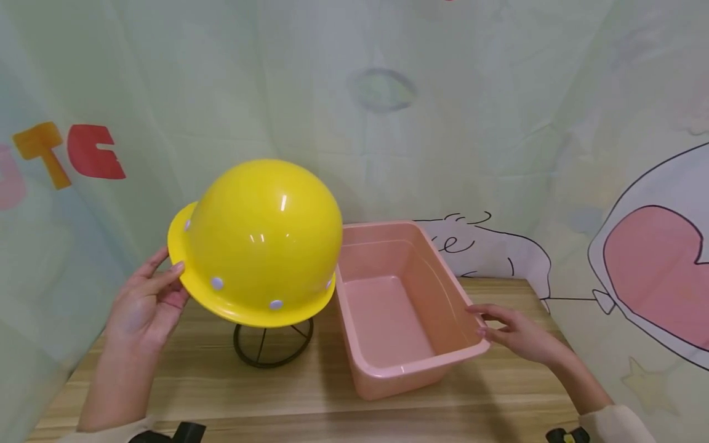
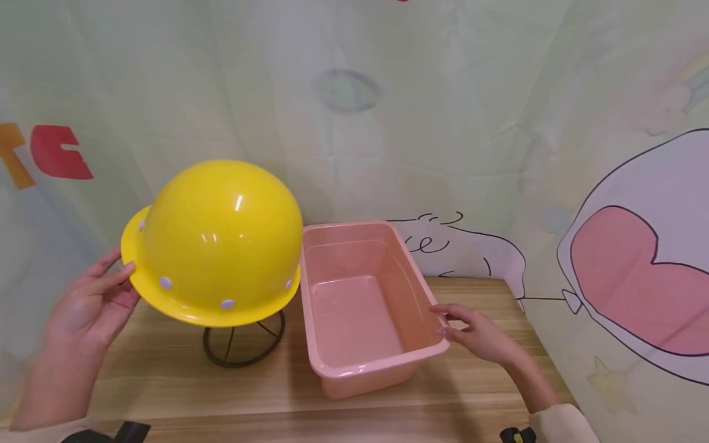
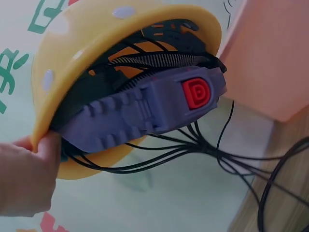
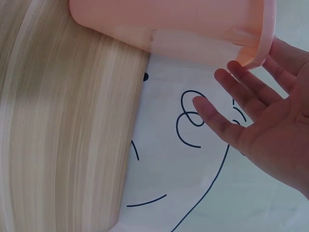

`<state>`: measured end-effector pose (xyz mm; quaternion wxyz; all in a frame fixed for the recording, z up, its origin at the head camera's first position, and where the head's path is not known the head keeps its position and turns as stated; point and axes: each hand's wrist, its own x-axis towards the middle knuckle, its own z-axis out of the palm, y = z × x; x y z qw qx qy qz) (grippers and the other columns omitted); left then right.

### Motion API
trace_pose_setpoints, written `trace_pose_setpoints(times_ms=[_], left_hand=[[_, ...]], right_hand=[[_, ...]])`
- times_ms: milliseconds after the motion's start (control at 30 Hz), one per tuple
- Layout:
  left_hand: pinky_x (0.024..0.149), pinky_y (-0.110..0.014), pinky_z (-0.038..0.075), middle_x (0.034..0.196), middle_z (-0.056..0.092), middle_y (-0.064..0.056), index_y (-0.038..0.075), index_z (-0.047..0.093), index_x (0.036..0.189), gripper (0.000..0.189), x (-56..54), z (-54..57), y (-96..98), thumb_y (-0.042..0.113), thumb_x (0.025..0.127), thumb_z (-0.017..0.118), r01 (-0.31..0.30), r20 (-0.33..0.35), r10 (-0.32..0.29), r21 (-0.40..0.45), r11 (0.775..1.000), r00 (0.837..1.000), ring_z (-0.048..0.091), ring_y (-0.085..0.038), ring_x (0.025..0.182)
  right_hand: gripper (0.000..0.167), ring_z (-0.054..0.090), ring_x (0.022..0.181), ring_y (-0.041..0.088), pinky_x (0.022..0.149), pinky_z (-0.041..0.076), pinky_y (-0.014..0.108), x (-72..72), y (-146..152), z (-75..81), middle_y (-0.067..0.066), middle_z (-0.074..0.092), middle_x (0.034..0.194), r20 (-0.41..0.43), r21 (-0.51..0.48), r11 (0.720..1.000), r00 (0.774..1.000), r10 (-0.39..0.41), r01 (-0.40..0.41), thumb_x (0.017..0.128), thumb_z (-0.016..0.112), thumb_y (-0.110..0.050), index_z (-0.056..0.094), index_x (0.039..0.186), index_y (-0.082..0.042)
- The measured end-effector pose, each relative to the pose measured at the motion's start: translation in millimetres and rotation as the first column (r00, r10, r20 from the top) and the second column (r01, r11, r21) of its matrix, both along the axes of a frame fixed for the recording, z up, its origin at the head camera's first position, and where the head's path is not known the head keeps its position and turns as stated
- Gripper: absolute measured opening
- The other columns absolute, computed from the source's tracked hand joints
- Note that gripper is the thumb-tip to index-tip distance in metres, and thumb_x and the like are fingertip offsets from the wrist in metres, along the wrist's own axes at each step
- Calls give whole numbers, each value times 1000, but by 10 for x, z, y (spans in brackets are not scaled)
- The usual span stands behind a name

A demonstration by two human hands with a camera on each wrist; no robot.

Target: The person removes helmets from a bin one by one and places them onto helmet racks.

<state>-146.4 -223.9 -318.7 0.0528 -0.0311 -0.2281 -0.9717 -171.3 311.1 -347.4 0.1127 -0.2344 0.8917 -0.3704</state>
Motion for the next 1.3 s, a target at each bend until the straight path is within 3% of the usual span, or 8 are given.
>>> trace_pose_setpoints(times_ms=[133, 200, 367, 500, 667, 767, 1033, 1300], left_hand=[[73, -35, 53, 100, 61, -15, 8, 45, 121, 43, 8, 40, -10, -16, 86, 47, -31, 25, 34, -136, 990, 999, 64, -27, 80], [68, -33, 54, 93, 64, -13, 11, 42, 124, 46, 22, 67, -13, -14, 86, 51, -58, 39, 68, -232, 971, 997, 64, -25, 77], [59, -29, 54, 79, 67, -9, 13, 40, 132, 59, 57, 132, -18, -5, 81, 64, -116, 66, 169, -486, 866, 983, 67, -20, 69], [59, -26, 53, 78, 66, -5, 13, 39, 138, 67, 62, 166, -26, 1, 79, 68, -125, 75, 213, -606, 785, 974, 67, -17, 67], [58, -23, 53, 78, 64, -2, 12, 38, 139, 64, 50, 184, -36, 1, 82, 65, -136, 80, 254, -673, 727, 964, 65, -14, 64], [59, -23, 53, 78, 63, -2, 11, 38, 139, 64, 43, 183, -41, 1, 82, 65, -139, 79, 258, -674, 726, 963, 64, -14, 64], [60, -25, 54, 79, 63, -5, 10, 37, 139, 67, 38, 173, -70, 1, 80, 67, -108, 74, 190, -603, 790, 979, 64, -16, 67], [60, -26, 54, 81, 65, -6, 8, 37, 139, 72, 41, 158, -76, 4, 76, 72, -113, 68, 185, -574, 811, 980, 65, -17, 68]], right_hand=[[41, 44, 115, 40, 78, 52, 33, 3, -1, 2, 23, 47, 128, 7, -6, 1000, 1000, -3, 3, 90, 58, -13, 49, 128, -2], [41, 44, 115, 40, 77, 52, 33, 3, 0, 1, 24, 46, 129, 13, -8, 1000, 1000, -4, 4, 90, 58, -13, 49, 128, -2], [42, 44, 115, 40, 77, 52, 34, 3, 4, -2, 24, 46, 129, 12, -9, 1000, 1000, -1, 2, 90, 58, -14, 49, 129, -2], [41, 44, 114, 40, 78, 52, 34, 3, 3, -10, 24, 47, 128, -7, -7, 1000, 1000, 13, -13, 90, 58, -14, 49, 128, -1], [41, 44, 114, 40, 78, 52, 34, 7, -4, -6, 24, 47, 128, -11, -7, 1000, 1000, 16, -16, 90, 58, -13, 49, 128, -1], [41, 43, 114, 41, 77, 52, 34, 10, -8, 3, 25, 46, 129, 1, -12, 1000, 1000, 9, -9, 90, 58, -13, 49, 128, -1], [41, 44, 114, 41, 77, 52, 35, 7, 2, 7, 25, 46, 129, -12, -1, 1000, 1000, 9, -9, 90, 58, -13, 49, 128, -1], [41, 44, 114, 40, 78, 51, 33, 6, 16, -6, 25, 46, 128, -21, -10, 1000, 1000, 19, -20, 90, 58, -12, 49, 128, -1]])
